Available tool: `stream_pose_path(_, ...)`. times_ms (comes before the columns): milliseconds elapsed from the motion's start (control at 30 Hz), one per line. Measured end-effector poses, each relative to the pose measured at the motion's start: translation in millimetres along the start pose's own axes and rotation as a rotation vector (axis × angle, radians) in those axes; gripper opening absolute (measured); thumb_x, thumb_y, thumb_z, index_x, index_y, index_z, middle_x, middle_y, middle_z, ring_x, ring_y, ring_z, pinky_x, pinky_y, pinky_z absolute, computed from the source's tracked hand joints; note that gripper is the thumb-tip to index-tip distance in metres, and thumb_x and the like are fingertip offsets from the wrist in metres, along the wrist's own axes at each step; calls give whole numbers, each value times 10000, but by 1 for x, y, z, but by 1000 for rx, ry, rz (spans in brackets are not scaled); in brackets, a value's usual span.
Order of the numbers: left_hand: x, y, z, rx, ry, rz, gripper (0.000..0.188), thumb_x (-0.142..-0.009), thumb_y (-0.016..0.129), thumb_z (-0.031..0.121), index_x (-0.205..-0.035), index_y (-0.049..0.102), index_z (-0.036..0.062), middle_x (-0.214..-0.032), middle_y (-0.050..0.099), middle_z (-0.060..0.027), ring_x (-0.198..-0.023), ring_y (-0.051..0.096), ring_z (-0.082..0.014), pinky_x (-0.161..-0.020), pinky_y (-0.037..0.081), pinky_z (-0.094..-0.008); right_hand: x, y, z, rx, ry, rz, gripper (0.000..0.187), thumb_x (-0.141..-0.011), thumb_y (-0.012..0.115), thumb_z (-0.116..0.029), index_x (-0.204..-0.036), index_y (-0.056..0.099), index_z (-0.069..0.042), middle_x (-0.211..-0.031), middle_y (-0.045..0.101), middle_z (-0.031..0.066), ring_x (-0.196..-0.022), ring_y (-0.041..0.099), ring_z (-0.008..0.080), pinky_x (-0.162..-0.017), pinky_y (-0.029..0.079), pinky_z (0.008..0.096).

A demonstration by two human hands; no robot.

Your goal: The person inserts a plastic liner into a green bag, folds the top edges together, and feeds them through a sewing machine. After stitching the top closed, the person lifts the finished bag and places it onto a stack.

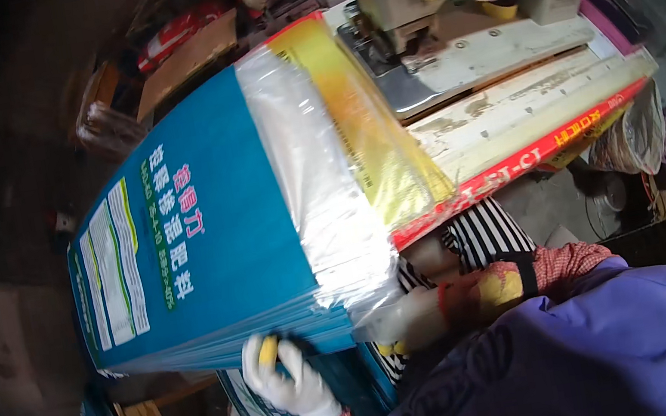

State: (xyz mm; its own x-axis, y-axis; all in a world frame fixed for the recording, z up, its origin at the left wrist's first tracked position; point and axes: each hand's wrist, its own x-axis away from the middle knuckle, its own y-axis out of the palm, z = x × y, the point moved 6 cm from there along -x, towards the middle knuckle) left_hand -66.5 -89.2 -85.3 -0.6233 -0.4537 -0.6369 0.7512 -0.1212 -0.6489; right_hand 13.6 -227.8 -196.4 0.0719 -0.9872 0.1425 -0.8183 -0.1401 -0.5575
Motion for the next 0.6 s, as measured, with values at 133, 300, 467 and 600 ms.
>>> stream_pose_path(133,-74,76,86,-33,349,-396,265,-752,646,107,-980,596,-19,-1053,595,-160,-967,549,-325,-859,433,-376,39,-41,-7,-280,-120,186,229,-808,526,-187,-934,647,-39,-882,654,131,-773,627,219,-700,482,336)
stream_pose_path(300,-103,143,53,-287,288,-566,180,-766,622,136,-912,641,33,-925,633,-148,-878,595,-305,-778,468,-355,67,-90,6,-874,6,571,199,-868,502,-74,-1014,595,25,-854,648,81,-718,585,112,-660,479,244)
stream_pose_path(467,-88,101,65,-95,300,-491,78,-776,611,129,-783,611,52,-753,583,-119,-759,566,-314,-684,451,-383,68,-131,29,-1242,152,893,230,-900,556,-174,-1042,609,0,-844,648,67,-679,604,110,-652,491,239)
stream_pose_path(600,-59,74,82,-296,570,-501,79,-733,624,74,-780,562,92,-730,544,-59,-733,535,-277,-677,423,-385,32,-140,23,-1304,219,711,338,-860,585,-311,-1021,619,-16,-862,662,113,-734,644,202,-614,505,290)
